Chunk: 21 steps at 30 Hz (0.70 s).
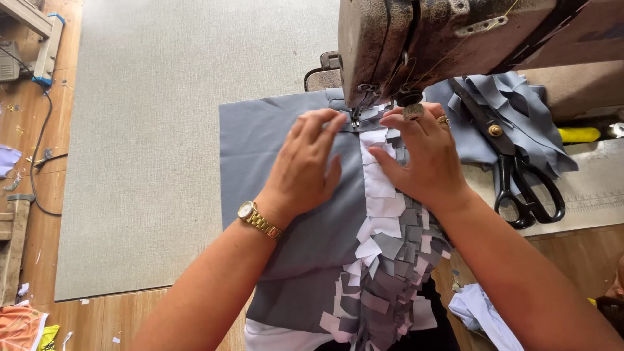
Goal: Sewing multiple small fabric strips onto a larger piece of fabric to create a ruffled or fringed texture, including trimming with scissors.
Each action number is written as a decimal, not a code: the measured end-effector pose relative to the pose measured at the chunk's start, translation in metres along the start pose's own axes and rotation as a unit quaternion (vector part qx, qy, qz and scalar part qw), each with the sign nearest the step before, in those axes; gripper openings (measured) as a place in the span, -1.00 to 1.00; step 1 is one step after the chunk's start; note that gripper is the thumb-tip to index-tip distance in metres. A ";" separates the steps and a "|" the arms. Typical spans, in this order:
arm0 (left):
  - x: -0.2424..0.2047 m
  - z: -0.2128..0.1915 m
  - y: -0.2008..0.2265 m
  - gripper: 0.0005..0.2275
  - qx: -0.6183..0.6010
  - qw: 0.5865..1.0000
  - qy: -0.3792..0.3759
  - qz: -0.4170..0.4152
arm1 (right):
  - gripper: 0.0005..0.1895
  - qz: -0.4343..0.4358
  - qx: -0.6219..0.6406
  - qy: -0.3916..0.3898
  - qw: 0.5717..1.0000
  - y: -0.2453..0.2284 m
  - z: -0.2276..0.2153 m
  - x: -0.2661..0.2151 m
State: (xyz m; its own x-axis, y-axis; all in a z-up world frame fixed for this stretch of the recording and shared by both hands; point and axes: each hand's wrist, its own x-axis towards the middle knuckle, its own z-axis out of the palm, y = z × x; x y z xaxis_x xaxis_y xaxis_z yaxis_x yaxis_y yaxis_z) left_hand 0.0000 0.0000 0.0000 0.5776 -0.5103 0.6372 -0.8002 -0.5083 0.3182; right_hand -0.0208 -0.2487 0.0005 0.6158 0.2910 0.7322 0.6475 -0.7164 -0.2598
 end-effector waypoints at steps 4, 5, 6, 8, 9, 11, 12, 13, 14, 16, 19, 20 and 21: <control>-0.006 0.006 0.000 -0.44 0.027 0.997 -0.065 0.033 | -0.57 0.010 0.036 -0.024 0.999 -0.011 -0.003 0.001; -0.008 0.009 -0.002 -0.45 0.053 0.995 -0.084 0.030 | -0.58 0.007 0.032 -0.049 0.998 -0.012 -0.001 0.002; -0.010 0.011 -0.004 -0.45 0.078 0.991 -0.103 0.027 | -0.59 0.003 0.028 -0.075 0.997 -0.013 0.001 0.002; -0.010 0.012 -0.005 -0.45 0.094 0.989 -0.112 0.022 | -0.57 0.002 0.026 -0.085 0.996 -0.013 -0.001 0.005; -0.010 0.012 -0.005 -0.45 0.110 0.986 -0.120 0.015 | -0.56 0.000 0.024 -0.096 0.995 -0.014 -0.002 0.006; -0.011 0.014 -0.005 -0.46 0.120 0.986 -0.117 0.015 | -0.57 0.001 0.012 -0.094 0.996 -0.013 -0.001 0.004; -0.011 0.015 -0.005 -0.46 0.130 0.985 -0.115 0.015 | -0.58 0.003 0.000 -0.090 0.996 -0.012 0.000 0.004; -0.011 0.014 -0.004 -0.46 0.130 0.985 -0.114 0.015 | -0.58 0.003 0.000 -0.090 0.996 -0.013 -0.001 0.005; -0.010 0.014 -0.004 -0.47 0.132 0.984 -0.120 0.012 | -0.58 0.006 -0.005 -0.091 0.996 -0.014 -0.002 0.005; -0.010 0.015 -0.003 -0.47 0.133 0.983 -0.126 0.010 | -0.59 0.010 -0.011 -0.092 0.996 -0.015 -0.003 0.005; -0.010 0.016 -0.003 -0.47 0.140 0.982 -0.128 0.001 | -0.58 0.013 -0.026 -0.095 0.995 -0.014 -0.002 0.004; -0.010 0.016 -0.003 -0.47 0.137 0.982 -0.130 -0.002 | -0.59 0.016 -0.027 -0.096 0.995 -0.014 -0.001 0.004; -0.010 0.016 -0.004 -0.47 0.135 0.982 -0.131 -0.005 | -0.60 0.019 -0.028 -0.097 0.995 -0.014 -0.001 0.004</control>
State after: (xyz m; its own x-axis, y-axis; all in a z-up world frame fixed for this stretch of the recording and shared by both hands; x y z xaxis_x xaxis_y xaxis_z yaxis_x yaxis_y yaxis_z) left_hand 0.0001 -0.0044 -0.0188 0.6346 -0.6478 0.4215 -0.7434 -0.6608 0.1035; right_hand -0.0277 -0.2381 0.0071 0.7177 0.3771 0.5854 0.5998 -0.7618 -0.2448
